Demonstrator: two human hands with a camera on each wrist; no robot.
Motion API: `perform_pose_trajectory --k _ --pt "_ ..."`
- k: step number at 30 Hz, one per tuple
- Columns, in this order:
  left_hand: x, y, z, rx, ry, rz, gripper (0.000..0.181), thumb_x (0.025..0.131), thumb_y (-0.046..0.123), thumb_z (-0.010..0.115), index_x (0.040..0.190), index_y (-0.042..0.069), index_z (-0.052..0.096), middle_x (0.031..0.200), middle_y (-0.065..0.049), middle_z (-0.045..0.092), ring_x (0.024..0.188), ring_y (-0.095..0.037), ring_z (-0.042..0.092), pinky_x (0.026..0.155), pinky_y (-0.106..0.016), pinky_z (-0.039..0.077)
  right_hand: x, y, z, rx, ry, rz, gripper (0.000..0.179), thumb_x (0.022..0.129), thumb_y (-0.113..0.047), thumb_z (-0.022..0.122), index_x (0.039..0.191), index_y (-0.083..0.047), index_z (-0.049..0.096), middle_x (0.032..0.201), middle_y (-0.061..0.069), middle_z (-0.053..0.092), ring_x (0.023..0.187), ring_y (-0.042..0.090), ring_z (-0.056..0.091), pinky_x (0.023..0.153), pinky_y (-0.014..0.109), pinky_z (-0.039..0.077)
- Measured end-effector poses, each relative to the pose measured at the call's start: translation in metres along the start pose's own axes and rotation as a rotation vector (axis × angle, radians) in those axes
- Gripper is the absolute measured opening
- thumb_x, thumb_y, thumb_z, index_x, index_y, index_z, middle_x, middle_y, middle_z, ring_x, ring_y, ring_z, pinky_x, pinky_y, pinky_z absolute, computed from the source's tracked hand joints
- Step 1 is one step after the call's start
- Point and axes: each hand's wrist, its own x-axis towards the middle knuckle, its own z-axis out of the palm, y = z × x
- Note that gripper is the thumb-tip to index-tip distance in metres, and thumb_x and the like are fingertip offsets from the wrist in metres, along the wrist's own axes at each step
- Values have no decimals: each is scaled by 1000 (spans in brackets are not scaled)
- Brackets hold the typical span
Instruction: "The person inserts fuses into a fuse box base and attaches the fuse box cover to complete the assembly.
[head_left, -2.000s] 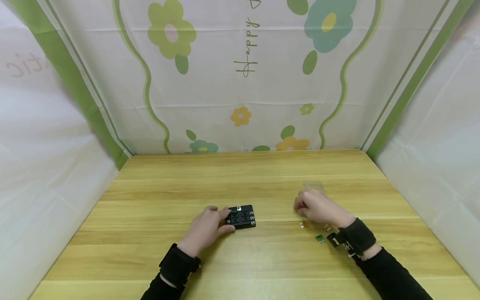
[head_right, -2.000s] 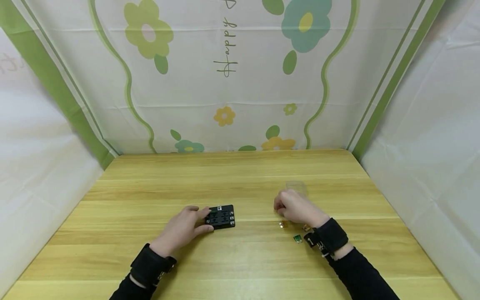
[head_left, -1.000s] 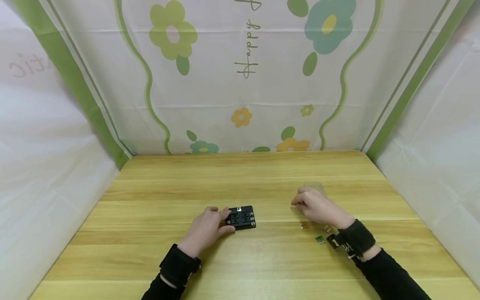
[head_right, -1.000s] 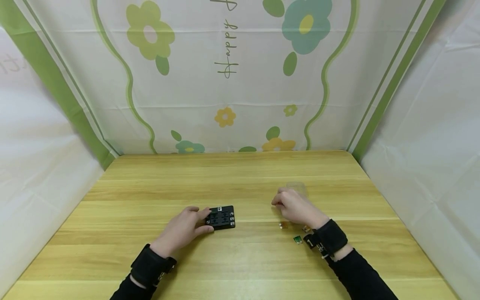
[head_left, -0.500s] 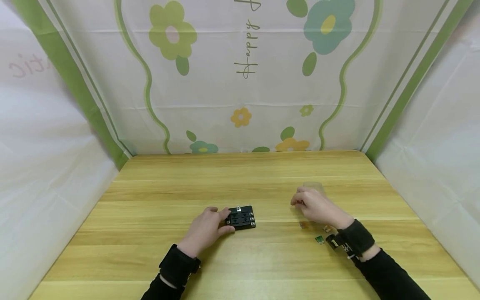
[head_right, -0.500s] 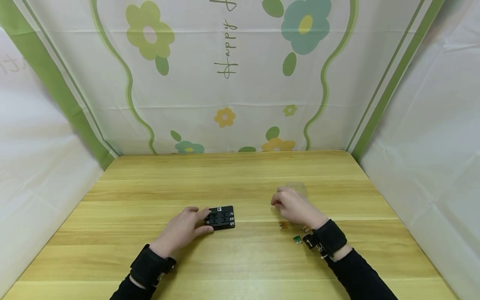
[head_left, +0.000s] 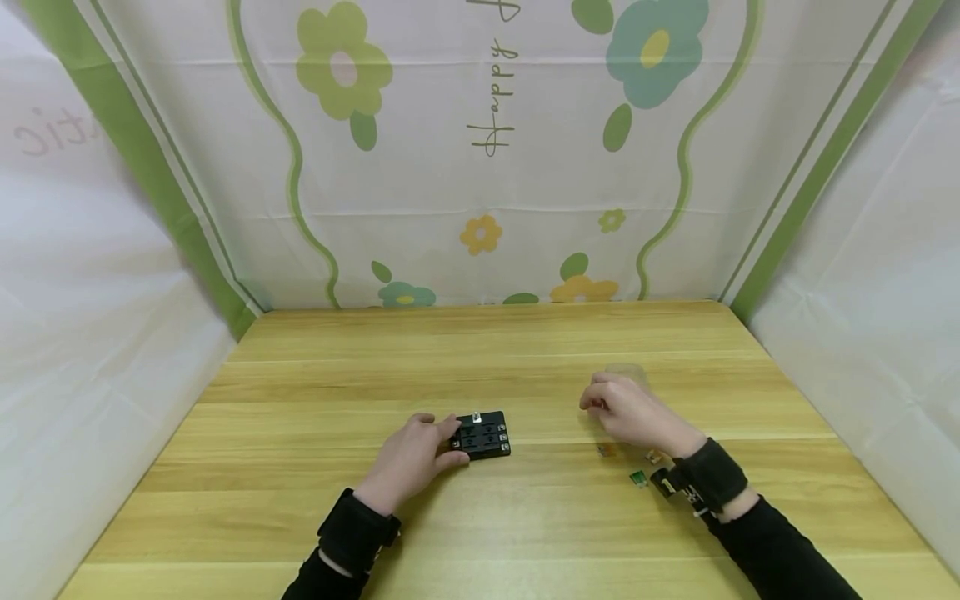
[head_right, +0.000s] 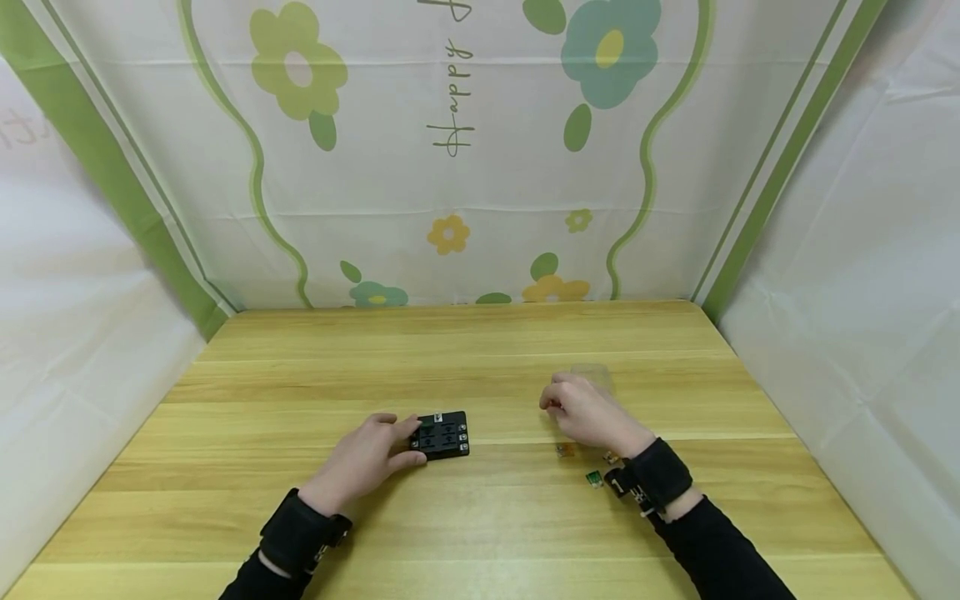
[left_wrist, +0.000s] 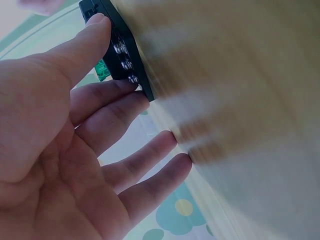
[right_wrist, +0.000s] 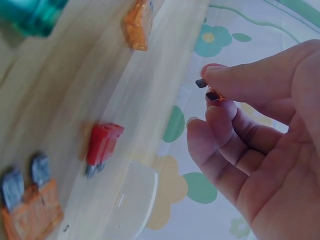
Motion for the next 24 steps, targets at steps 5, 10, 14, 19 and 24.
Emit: perform_pose_trajectory --k 5,10,14,19,24 --pt "0 1 -1 -6 6 -1 57 88 39 73 133 5 62 131 -18 59 121 -45 50 89 -58 47 1 -2 -1 -4 11 -9 19 84 9 67 92 -7 76 85 -1 61 75 10 54 64 26 49" --pt "0 0 0 -7 4 -7 58 88 40 73 133 5 62 130 -19 60 122 -45 50 90 -58 46 1 -3 -1 -1 19 -24 20 81 10 69 90 -7 76 84 -1 62 74 11 54 62 26 48" --pt "0 0 0 -8 4 -7 58 88 40 73 133 5 62 130 -20 60 122 -45 50 90 -58 46 1 -3 0 -9 29 -29 18 82 8 70 91 -7 76 84 -2 62 74 10 55 63 26 49" --pt "0 0 0 -8 10 -1 58 88 39 73 133 5 62 131 -18 59 122 -45 50 89 -58 47 2 -4 1 -26 54 -60 15 83 5 73 91 -8 76 85 -3 62 75 9 58 63 25 50" --pt "0 0 0 -10 16 2 57 87 39 74 132 5 63 130 -18 60 121 -46 51 89 -58 47 3 -5 2 -29 82 -101 15 82 5 75 90 -8 75 85 -2 64 74 9 59 63 25 51"
